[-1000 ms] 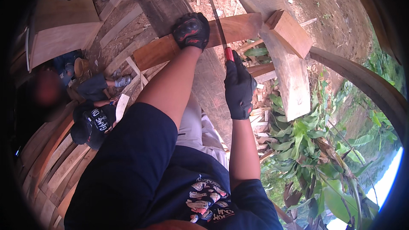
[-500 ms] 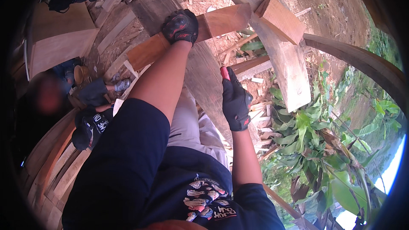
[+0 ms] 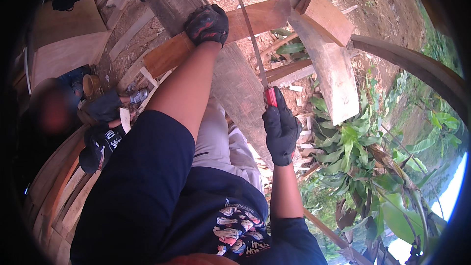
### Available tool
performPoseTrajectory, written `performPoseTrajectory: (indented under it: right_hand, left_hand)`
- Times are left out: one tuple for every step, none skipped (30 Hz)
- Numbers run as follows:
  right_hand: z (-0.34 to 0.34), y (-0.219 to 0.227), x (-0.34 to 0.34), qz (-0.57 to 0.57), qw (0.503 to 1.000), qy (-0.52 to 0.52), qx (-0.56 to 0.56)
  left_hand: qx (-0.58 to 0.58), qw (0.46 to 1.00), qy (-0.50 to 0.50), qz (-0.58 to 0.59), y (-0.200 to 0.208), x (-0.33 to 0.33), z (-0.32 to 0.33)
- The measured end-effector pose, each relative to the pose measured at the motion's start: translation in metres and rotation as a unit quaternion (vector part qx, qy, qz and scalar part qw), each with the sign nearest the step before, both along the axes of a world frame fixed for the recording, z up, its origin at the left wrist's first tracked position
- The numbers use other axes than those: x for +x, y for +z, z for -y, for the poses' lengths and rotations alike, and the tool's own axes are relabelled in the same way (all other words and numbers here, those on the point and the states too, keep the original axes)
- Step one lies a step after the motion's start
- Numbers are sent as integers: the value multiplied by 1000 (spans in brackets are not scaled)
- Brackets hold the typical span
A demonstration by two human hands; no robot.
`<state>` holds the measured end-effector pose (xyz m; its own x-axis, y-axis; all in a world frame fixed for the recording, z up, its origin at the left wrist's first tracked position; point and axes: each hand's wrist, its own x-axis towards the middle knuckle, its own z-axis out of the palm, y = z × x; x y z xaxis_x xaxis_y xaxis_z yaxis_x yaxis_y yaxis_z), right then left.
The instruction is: The person uses a hand saw to cut a small wooden block clamped on a wooden workbench. They repeatedly position the block, saw through it, and remove the cut piece while another person works nearby.
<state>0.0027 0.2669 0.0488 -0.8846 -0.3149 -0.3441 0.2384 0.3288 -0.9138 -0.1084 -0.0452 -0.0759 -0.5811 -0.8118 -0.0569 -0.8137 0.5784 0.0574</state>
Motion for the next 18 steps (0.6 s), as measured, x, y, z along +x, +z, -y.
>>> performPoseTrajectory:
  right_hand:
    - [18, -4, -15, -12, 1000, 2, -2]
    - [36, -10, -32, -24, 1000, 4, -5]
    - [57, -16, -49, -60, 998, 18, 14]
    - [75, -22, -63, -95, 994, 32, 32]
    - [90, -28, -72, -91, 995, 29, 24]
    - [103, -35, -81, -86, 996, 22, 18]
    - [112, -40, -87, -81, 997, 17, 11]
    - [116, -44, -91, -80, 997, 14, 8]
    - [119, -49, -93, -79, 997, 10, 6]
    - [122, -52, -93, -78, 997, 11, 2]
    - [123, -54, -93, -81, 997, 11, 5]
    - [124, -56, -93, -85, 996, 10, 9]
    - [124, -57, -93, -90, 996, 8, 13]
    - [124, -57, -93, -85, 996, 13, 21]
    - [123, -56, -92, -80, 996, 17, 29]
    - [122, -56, -93, -76, 996, 21, 37]
    - [122, -55, -94, -94, 994, 33, 47]
    - [122, -55, -96, -111, 991, 45, 58]
  left_hand:
    - [5, 1000, -1, 5, 3, -1, -1]
    - [9, 1000, -2, 10, 5, -3, 0]
    - [0, 1000, 3, 11, 0, -2, 0]
    - [-8, 1000, 8, 12, -6, 0, 0]
    - [-17, 1000, 12, 13, -10, 1, 0]
    - [-4, 1000, 5, 13, -7, -2, 0]
    - [9, 1000, -1, 13, -3, -1, -1]
    - [22, 1000, -6, 13, 1, -2, -2]
    - [26, 999, -5, 17, 5, -4, -3]
    - [30, 999, 1, 21, 7, -3, -3]
    - [33, 999, 6, 25, 8, -3, -2]
    - [31, 999, 9, 14, 10, -1, -2]
    - [30, 999, 11, 3, 11, 0, -3]
    - [28, 999, 12, -9, 12, 0, -3]
    - [38, 999, 11, -7, 13, 0, -2]
    - [48, 999, 10, -5, 12, 1, -1]
    - [58, 998, 8, -4, 12, 0, 0]
    - [52, 999, 12, -1, 12, 0, 0]
